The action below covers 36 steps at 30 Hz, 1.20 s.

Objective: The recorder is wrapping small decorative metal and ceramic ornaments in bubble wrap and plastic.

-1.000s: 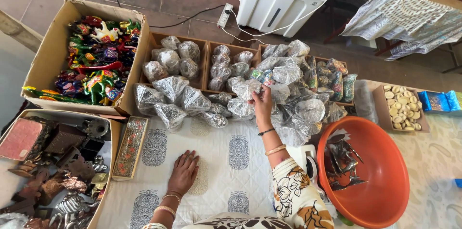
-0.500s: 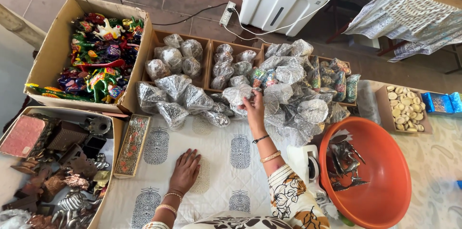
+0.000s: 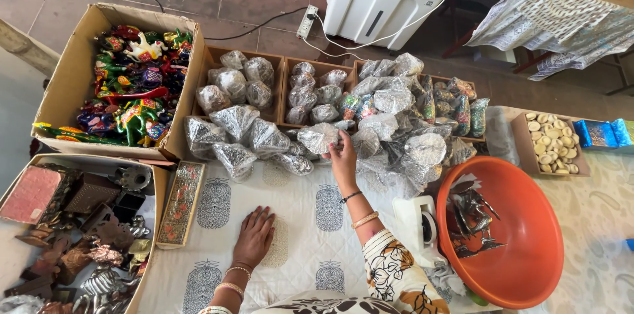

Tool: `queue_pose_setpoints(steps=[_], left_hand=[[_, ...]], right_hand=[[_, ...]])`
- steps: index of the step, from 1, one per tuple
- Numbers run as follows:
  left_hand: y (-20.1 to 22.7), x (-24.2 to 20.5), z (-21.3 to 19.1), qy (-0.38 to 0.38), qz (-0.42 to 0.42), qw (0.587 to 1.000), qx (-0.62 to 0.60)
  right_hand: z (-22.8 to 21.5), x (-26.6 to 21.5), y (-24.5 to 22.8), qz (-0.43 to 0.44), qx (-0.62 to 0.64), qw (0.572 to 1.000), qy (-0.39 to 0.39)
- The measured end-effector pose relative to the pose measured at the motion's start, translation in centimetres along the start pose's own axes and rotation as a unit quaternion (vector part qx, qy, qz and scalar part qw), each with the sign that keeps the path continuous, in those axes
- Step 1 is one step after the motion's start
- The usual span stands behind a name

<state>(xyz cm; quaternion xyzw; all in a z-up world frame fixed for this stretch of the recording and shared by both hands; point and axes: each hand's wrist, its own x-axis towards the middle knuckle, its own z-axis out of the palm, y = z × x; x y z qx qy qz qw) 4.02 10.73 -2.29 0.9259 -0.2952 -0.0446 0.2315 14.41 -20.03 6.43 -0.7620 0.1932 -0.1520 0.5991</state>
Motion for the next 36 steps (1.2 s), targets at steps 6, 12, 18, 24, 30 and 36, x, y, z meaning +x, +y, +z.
queue_pose_setpoints(steps=[6, 12, 18, 24, 30, 36], left_hand=[[-0.2, -0.1, 0.2, 0.003, 0.004, 1.000, 0.000], [-0.1, 0.0, 0.3, 0.003, 0.003, 1.000, 0.002], [-0.1, 0.0, 0.2, -0.002, 0.003, 1.000, 0.005], [0.0, 0.0, -0.1, -0.001, 0.003, 1.000, 0.004], [0.1, 0.0, -0.3, -0.001, -0.002, 1.000, -0.003], [0.0, 0.0, 0.0, -0.008, 0.002, 1.000, 0.012]], right_hand=[[0.0, -0.7, -0.4, -0.090, -0.097, 0.991, 0.014], [0.7, -0.5, -1.1, -0.094, -0.048, 0.994, 0.020], [2.2, -0.2, -3.3, -0.114, 0.013, 0.993, 0.016], [3.9, -0.3, -2.2, -0.112, -0.046, 0.993, 0.003], [3.4, -0.8, -0.4, -0.096, -0.111, 0.989, -0.009], [2.8, -2.0, -2.1, -0.137, -0.203, 0.969, 0.011]])
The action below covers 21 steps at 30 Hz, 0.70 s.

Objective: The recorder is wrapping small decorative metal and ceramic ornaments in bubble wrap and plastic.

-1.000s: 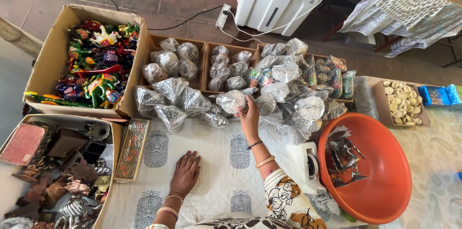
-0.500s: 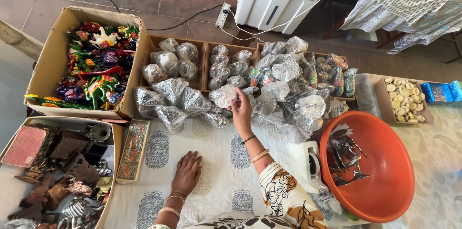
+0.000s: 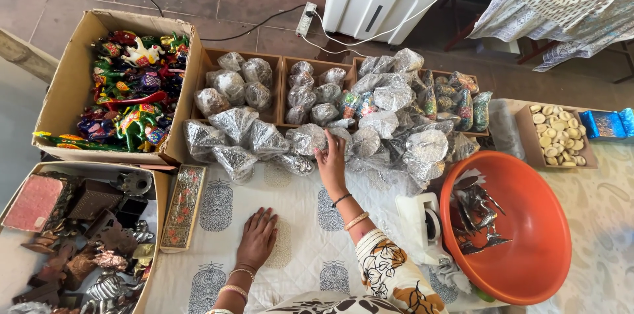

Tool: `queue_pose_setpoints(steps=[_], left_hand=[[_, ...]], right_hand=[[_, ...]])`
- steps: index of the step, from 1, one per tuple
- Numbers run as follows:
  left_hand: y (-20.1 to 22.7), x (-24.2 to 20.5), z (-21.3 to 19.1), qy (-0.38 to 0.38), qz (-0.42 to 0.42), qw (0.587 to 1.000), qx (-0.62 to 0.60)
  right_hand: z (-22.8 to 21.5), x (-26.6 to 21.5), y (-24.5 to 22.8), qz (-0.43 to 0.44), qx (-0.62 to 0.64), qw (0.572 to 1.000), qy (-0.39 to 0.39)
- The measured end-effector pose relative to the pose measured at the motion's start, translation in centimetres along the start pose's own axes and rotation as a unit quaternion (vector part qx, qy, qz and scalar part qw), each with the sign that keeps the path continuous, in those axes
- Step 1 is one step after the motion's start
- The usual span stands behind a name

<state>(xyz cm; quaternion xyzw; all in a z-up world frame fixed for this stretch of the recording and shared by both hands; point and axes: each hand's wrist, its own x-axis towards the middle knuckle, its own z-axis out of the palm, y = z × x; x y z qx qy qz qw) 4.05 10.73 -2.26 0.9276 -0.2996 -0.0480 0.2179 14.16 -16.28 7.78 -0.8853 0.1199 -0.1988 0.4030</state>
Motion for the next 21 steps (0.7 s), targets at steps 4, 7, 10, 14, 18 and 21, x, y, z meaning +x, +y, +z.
queue_pose_setpoints(steps=[4, 7, 10, 14, 18, 21], left_hand=[[0.0, -0.1, 0.1, 0.009, 0.004, 1.000, 0.001], [0.2, -0.1, -0.2, 0.006, 0.002, 1.000, -0.001], [0.3, 0.0, -0.5, 0.004, 0.000, 1.000, -0.001], [0.3, -0.1, -0.2, 0.016, 0.010, 1.000, 0.001], [0.4, -0.1, -0.5, 0.013, 0.006, 1.000, -0.001], [0.2, -0.1, -0.1, 0.011, 0.010, 1.000, 0.005]], right_hand=[[-1.6, -1.2, -0.7, 0.008, -0.009, 0.999, 0.031], [-3.6, -4.2, -0.9, -0.015, 0.020, 0.998, 0.057], [-4.5, -9.1, 1.0, -0.053, 0.001, 0.999, 0.012], [-6.7, -18.5, 3.7, -0.069, -0.054, 0.994, -0.064], [-9.4, -28.6, 8.0, -0.072, -0.161, 0.962, -0.211], [-11.8, -33.3, 10.8, -0.104, -0.213, 0.953, -0.188]])
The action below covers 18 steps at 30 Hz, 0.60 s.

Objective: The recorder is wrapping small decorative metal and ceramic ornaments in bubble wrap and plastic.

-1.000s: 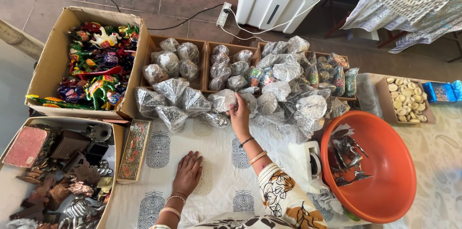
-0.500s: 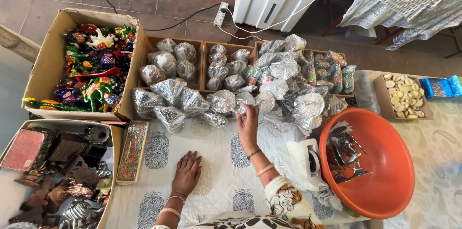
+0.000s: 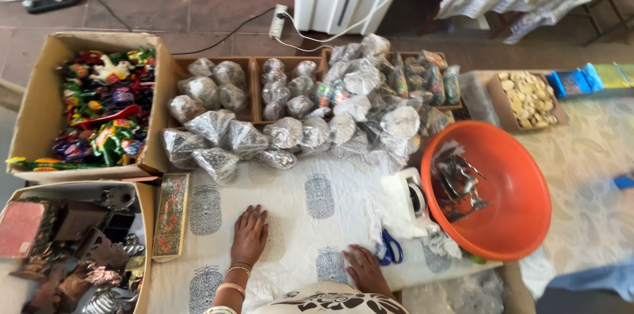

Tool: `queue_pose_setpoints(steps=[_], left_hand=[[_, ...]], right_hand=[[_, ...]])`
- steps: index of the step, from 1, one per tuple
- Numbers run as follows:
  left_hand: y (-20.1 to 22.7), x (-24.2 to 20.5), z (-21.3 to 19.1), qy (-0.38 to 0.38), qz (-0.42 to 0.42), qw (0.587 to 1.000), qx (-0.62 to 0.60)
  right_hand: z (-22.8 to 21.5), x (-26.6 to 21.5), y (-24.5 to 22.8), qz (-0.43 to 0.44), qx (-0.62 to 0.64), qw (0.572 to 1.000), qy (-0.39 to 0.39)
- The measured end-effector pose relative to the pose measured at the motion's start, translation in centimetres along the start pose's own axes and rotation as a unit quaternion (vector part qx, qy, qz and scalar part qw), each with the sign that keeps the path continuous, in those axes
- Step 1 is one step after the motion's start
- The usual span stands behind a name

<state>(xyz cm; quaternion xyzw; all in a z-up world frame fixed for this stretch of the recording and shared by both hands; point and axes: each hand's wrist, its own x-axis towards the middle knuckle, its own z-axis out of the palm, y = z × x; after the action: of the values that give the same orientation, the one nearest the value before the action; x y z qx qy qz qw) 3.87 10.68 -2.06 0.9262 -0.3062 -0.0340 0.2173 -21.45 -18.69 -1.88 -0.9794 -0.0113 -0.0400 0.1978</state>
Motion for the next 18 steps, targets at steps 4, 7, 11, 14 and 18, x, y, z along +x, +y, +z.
queue_pose_setpoints(steps=[4, 7, 11, 14, 18], left_hand=[[-0.6, 0.0, 1.3, -0.001, 0.017, 0.999, 0.034], [-0.9, 0.0, 2.0, 0.012, 0.039, 0.996, 0.078], [-0.8, -0.2, 1.8, 0.024, 0.043, 0.997, 0.057], [-0.8, -0.5, 1.7, 0.045, 0.048, 0.996, 0.059], [-0.6, -0.7, 1.1, 0.061, 0.054, 0.996, 0.030]], right_hand=[[-0.7, -4.0, -0.1, 0.034, -0.019, 0.999, 0.032], [-2.3, -3.8, -1.3, 0.035, -0.034, 0.998, 0.041], [-3.4, -4.0, -2.8, 0.053, -0.033, 0.996, 0.063], [-3.8, -5.2, -3.2, 0.060, -0.026, 0.995, 0.071], [-3.4, -9.4, -3.2, 0.101, -0.018, 0.993, 0.060]])
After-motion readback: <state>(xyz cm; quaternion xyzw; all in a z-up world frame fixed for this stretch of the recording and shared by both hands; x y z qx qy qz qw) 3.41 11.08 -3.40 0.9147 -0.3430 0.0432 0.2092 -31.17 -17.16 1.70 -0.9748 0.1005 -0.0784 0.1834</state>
